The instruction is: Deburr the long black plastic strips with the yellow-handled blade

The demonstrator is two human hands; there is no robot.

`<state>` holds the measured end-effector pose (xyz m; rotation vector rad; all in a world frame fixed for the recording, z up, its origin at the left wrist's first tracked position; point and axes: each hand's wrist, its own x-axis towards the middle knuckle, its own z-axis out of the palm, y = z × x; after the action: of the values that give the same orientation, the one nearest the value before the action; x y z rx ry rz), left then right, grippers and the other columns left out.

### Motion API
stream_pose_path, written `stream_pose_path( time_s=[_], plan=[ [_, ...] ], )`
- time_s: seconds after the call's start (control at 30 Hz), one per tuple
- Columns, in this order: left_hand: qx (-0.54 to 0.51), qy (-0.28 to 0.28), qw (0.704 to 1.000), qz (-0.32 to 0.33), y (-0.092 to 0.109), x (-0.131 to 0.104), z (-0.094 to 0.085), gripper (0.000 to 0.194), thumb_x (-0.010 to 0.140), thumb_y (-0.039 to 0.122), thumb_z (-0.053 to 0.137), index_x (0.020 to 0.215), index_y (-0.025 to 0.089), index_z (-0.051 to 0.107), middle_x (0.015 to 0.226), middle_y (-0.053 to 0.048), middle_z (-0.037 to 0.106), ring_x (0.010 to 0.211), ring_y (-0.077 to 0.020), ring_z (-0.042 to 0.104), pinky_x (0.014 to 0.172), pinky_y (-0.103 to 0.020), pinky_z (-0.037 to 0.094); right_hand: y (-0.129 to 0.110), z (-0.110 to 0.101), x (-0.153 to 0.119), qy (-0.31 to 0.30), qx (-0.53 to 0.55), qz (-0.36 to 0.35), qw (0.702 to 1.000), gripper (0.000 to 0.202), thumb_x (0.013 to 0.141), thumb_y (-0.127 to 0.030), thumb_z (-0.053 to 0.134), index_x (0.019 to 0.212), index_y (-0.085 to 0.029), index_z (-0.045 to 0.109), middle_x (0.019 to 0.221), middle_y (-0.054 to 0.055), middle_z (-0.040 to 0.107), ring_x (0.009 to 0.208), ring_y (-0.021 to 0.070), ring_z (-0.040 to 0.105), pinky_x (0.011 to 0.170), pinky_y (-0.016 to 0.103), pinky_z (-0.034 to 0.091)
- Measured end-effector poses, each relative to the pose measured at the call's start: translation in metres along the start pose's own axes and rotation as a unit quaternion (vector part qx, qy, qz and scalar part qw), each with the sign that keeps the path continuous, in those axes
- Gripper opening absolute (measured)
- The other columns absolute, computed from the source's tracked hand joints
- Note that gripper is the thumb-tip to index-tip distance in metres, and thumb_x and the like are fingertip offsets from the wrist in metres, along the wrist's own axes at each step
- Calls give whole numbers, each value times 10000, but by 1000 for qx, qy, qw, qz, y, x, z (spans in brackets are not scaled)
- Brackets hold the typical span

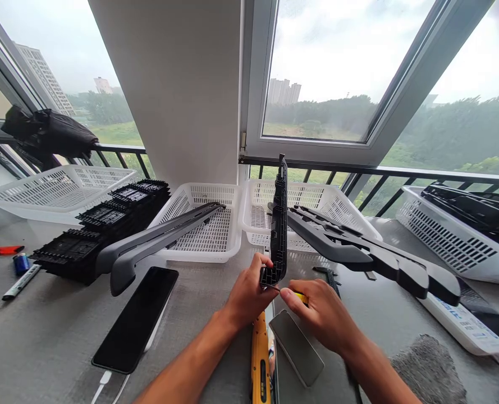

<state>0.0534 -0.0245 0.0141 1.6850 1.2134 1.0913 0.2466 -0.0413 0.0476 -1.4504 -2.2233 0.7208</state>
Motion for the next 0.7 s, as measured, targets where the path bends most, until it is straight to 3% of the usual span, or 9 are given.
stream_pose_path(
  time_s=[0.23, 0.5, 0.7],
  plan=[
    [54, 19, 998, 16, 0, -2, 0, 358, 782, 192, 739, 1016, 273, 481, 753, 86, 574, 611, -154, 523, 643, -275, 358, 1, 1, 0, -25, 13, 8, 1000, 623, 1053, -686, 379, 635, -224, 383, 599, -13, 480, 615, 150, 390, 624, 329, 201],
    [76, -10, 997, 13, 0, -3, -3, 344, 888, 401, 785, 1028, 276, 496, 707, 89, 555, 588, -172, 515, 623, -283, 332, 3, 0, 0, -40, -1, 7, 999, 681, 1071, -736, 349, 644, -219, 469, 620, 0, 534, 603, 147, 445, 606, 303, 232],
    [92, -11, 995, 25, -2, -3, -1, 302, 925, 403, 751, 1033, 274, 500, 718, 80, 573, 589, -171, 530, 619, -284, 329, 6, -1, 1, -41, -9, 24, 999, 730, 1053, -800, 290, 618, -216, 329, 613, -3, 454, 618, 147, 383, 616, 319, 222]
  ],
)
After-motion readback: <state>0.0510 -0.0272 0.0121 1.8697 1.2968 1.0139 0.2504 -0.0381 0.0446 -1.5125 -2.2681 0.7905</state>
